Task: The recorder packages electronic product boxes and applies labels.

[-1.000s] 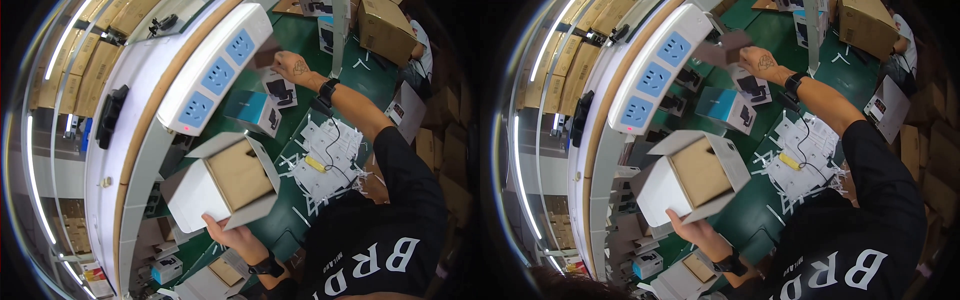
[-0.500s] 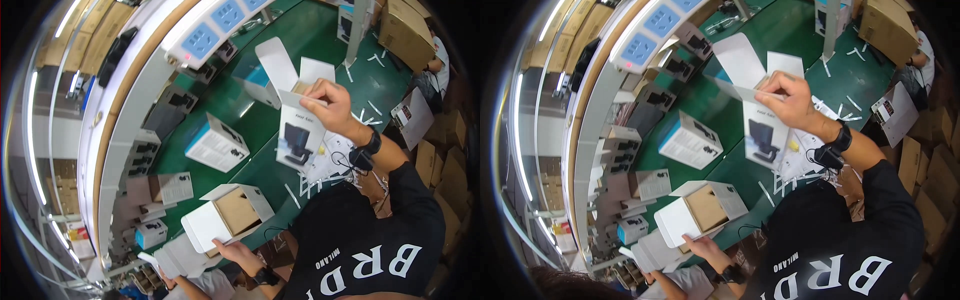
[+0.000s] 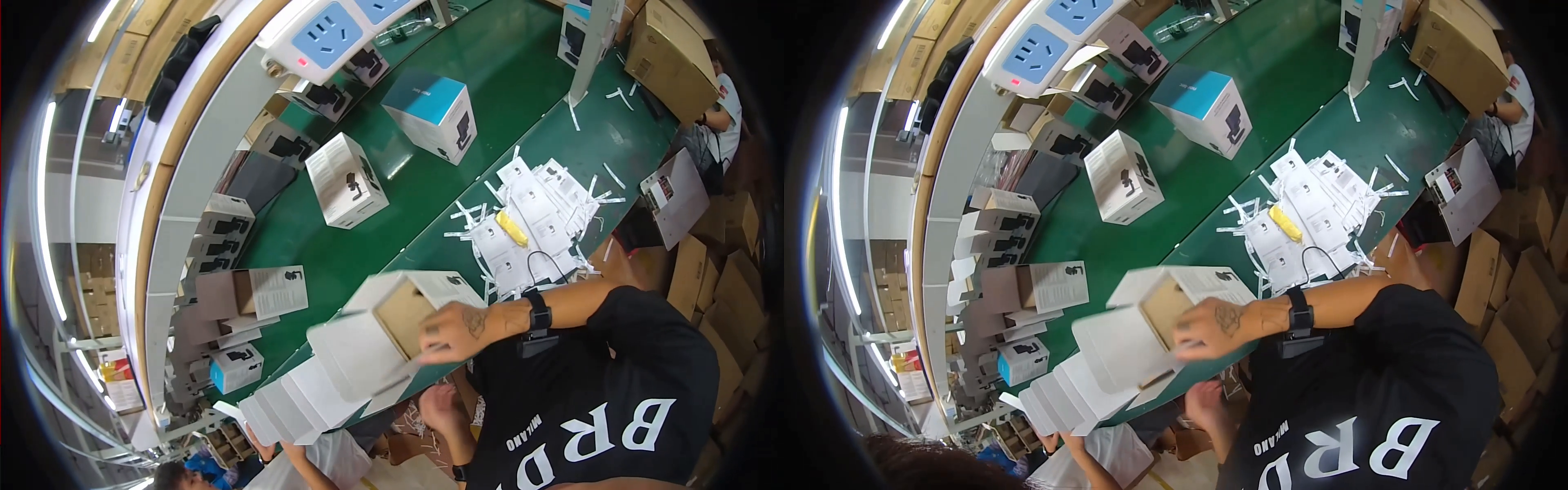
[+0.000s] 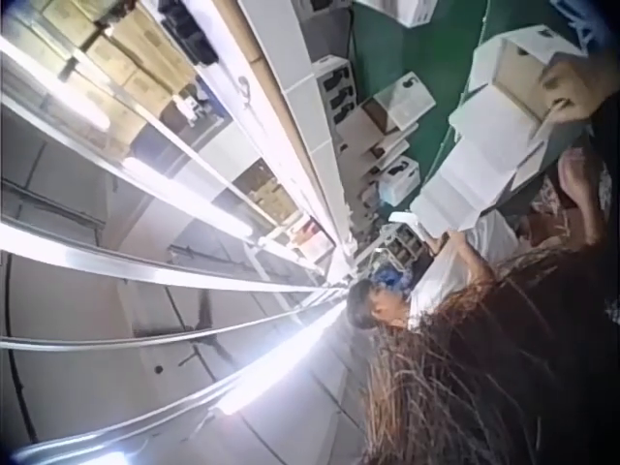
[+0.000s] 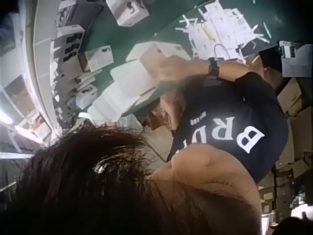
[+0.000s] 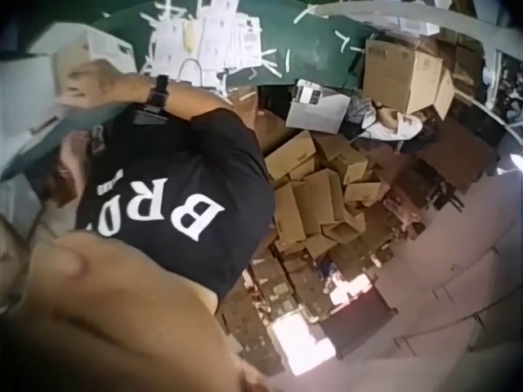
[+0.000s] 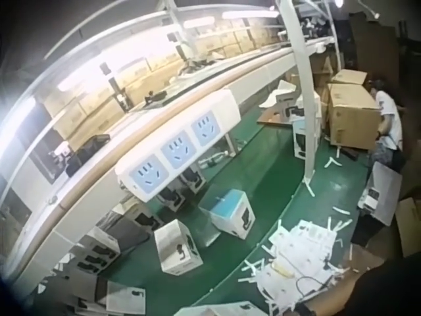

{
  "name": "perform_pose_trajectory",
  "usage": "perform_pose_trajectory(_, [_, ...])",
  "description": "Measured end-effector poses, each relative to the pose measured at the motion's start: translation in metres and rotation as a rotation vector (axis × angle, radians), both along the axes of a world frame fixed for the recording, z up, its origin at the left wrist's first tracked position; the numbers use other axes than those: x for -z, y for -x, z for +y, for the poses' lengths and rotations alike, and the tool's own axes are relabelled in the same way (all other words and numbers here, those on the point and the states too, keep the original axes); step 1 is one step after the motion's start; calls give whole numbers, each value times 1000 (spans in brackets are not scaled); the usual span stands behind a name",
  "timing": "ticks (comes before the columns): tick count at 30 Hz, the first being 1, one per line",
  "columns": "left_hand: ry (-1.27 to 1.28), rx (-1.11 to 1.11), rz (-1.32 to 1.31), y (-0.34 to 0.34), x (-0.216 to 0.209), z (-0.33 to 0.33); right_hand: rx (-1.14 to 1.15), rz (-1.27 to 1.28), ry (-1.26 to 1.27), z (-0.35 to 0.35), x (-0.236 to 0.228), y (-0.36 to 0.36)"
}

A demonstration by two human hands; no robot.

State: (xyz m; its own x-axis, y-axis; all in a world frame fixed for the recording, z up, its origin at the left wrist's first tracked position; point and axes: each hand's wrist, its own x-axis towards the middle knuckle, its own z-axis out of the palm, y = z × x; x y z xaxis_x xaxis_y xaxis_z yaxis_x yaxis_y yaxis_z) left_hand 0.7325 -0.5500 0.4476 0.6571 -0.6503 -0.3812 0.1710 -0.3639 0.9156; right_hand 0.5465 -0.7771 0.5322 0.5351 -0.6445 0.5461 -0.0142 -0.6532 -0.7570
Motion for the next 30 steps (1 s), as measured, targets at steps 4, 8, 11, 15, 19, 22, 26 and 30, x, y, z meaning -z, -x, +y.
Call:
perform_pose_trajectory(4, [68, 350, 481, 48, -40, -37, -218, -4, 9, 13, 2, 17])
perform_pose_trajectory(8, [272, 310, 795, 62, -84, -61, -358, -112, -126, 14, 12, 42])
perform_pose_trajectory(11, [397, 285, 782, 63, -92, -72, -224, -163, -310, 11, 24, 68])
perform_pose_trajectory(15, [203, 81, 299, 63, -69, -96, 404, -260, -718, -23, 68, 100])
perform_pose_trajectory(19, [233, 105, 459, 60, -61, -103, 824, 266, -364, -36, 133, 161])
perform_pose_trajectory(22, [98, 24, 547, 65, -67, -108, 833, 710, -472, -23, 159, 195])
perform_pose_trajectory(26, [128, 135, 602, 71, -68, -121, 794, 824, -498, -40, 188, 183])
perform_pose_trajectory(30, [185, 232, 610, 78, -64, -137, 839, 804, -533, -48, 176, 210])
